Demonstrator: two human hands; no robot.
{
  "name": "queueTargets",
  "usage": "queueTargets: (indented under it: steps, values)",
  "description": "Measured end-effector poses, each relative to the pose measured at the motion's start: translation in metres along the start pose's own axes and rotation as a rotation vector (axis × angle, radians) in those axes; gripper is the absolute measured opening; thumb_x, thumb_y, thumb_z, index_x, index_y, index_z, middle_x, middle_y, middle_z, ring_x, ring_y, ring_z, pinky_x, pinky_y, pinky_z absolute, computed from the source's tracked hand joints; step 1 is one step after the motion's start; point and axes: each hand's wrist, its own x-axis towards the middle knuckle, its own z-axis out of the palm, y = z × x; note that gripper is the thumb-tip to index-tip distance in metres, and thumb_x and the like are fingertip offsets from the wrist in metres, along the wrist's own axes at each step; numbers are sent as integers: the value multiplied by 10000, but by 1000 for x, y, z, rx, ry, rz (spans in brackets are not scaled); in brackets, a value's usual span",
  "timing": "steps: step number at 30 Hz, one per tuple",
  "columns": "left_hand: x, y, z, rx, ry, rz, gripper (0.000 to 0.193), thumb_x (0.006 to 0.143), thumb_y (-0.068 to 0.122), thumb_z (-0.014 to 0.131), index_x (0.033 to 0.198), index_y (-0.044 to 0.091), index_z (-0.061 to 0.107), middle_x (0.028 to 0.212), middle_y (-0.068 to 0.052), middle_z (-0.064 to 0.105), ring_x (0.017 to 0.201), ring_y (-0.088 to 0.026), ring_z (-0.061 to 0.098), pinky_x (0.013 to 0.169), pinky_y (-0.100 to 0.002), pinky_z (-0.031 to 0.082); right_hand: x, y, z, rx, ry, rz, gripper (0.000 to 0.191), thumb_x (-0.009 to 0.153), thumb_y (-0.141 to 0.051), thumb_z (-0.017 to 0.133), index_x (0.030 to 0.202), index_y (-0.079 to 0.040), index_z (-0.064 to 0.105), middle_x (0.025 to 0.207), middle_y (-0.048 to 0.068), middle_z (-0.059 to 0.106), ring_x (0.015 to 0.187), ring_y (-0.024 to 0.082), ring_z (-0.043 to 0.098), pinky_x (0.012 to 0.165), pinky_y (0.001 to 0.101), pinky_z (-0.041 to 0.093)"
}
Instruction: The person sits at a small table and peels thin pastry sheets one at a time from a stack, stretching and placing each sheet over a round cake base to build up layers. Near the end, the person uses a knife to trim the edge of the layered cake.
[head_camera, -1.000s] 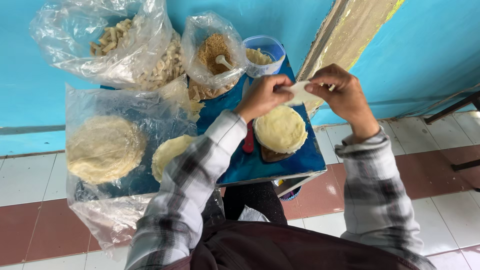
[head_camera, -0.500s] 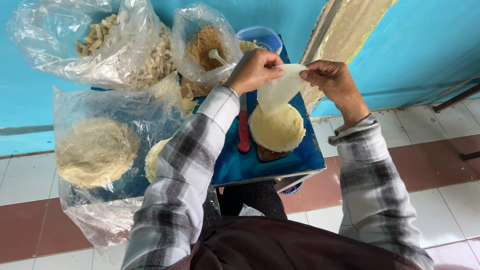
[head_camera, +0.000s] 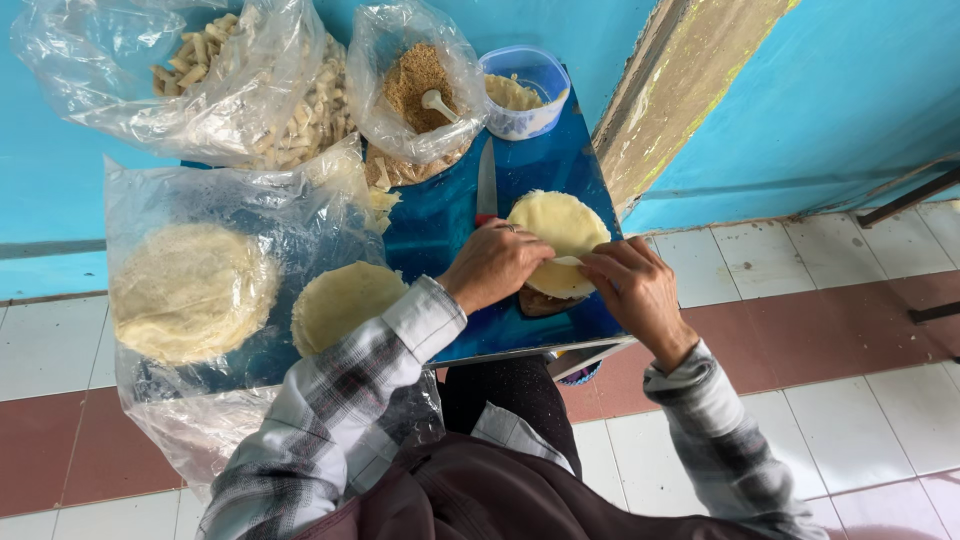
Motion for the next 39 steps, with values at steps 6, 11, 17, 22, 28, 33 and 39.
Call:
queueTargets:
  steps: [6,11,17,22,28,33,39]
  values:
    - [-20,12,-8,201,28,64,154,940,111,645,994,131,787,934,-35,774,930,-196,730,984,-404,508,-14,-19,-4,-176,-36,-59,266,868,-98,760,1134,-116,754,1070,29,728,982,215,673,820,372,538]
    - [-25,18,-13,205,20,75,125,944,128,640,963,133,764,972,-9,764,965,-177,716,1001,-386,475,-25,-31,-8,-365,-114,-78,490,771,-41,740,1251,-129,710,1163,18,718,1081,220,664,899,377,524]
    - [-30,26,-9,211,51,57,104,960,138,650,955,130,754,1000,-3,751,991,-176,713,1034,-407,451,-32,-31,-2,-414,-54,-126,498,839,-59,733,1328,-124,672,1210,17,700,1125,227,635,953,396,520]
    - [-40,34,-13,217,0,31,144,984,192,658,1074,111,737,1110,-30,711,1109,-200,671,1090,-482,416,-48,-35,3,-433,-5,-59,511,840,-11,719,1335,-128,673,1285,10,699,1149,209,630,959,379,510]
    - [-56,54,-33,200,-50,-73,314,893,227,682,1191,135,716,1261,-63,661,1229,-231,597,1091,-567,347,-40,-41,5,-411,92,84,458,928,30,666,1348,-153,670,1330,16,691,1224,225,619,1003,380,475]
    - [-83,66,-71,131,15,-135,299,926,240,690,1200,127,727,1327,-95,650,1212,-250,611,1088,-529,364,-19,-35,5,-526,-9,87,556,811,27,643,1320,-193,680,1290,1,714,1254,249,619,1115,485,415]
    - [-150,65,-140,82,177,-318,248,945,222,703,1160,101,737,1250,-89,703,1095,-284,663,1014,-454,452,-22,-43,5,-522,54,164,417,912,19,654,1285,-160,709,1267,23,725,1213,256,635,1123,464,424]
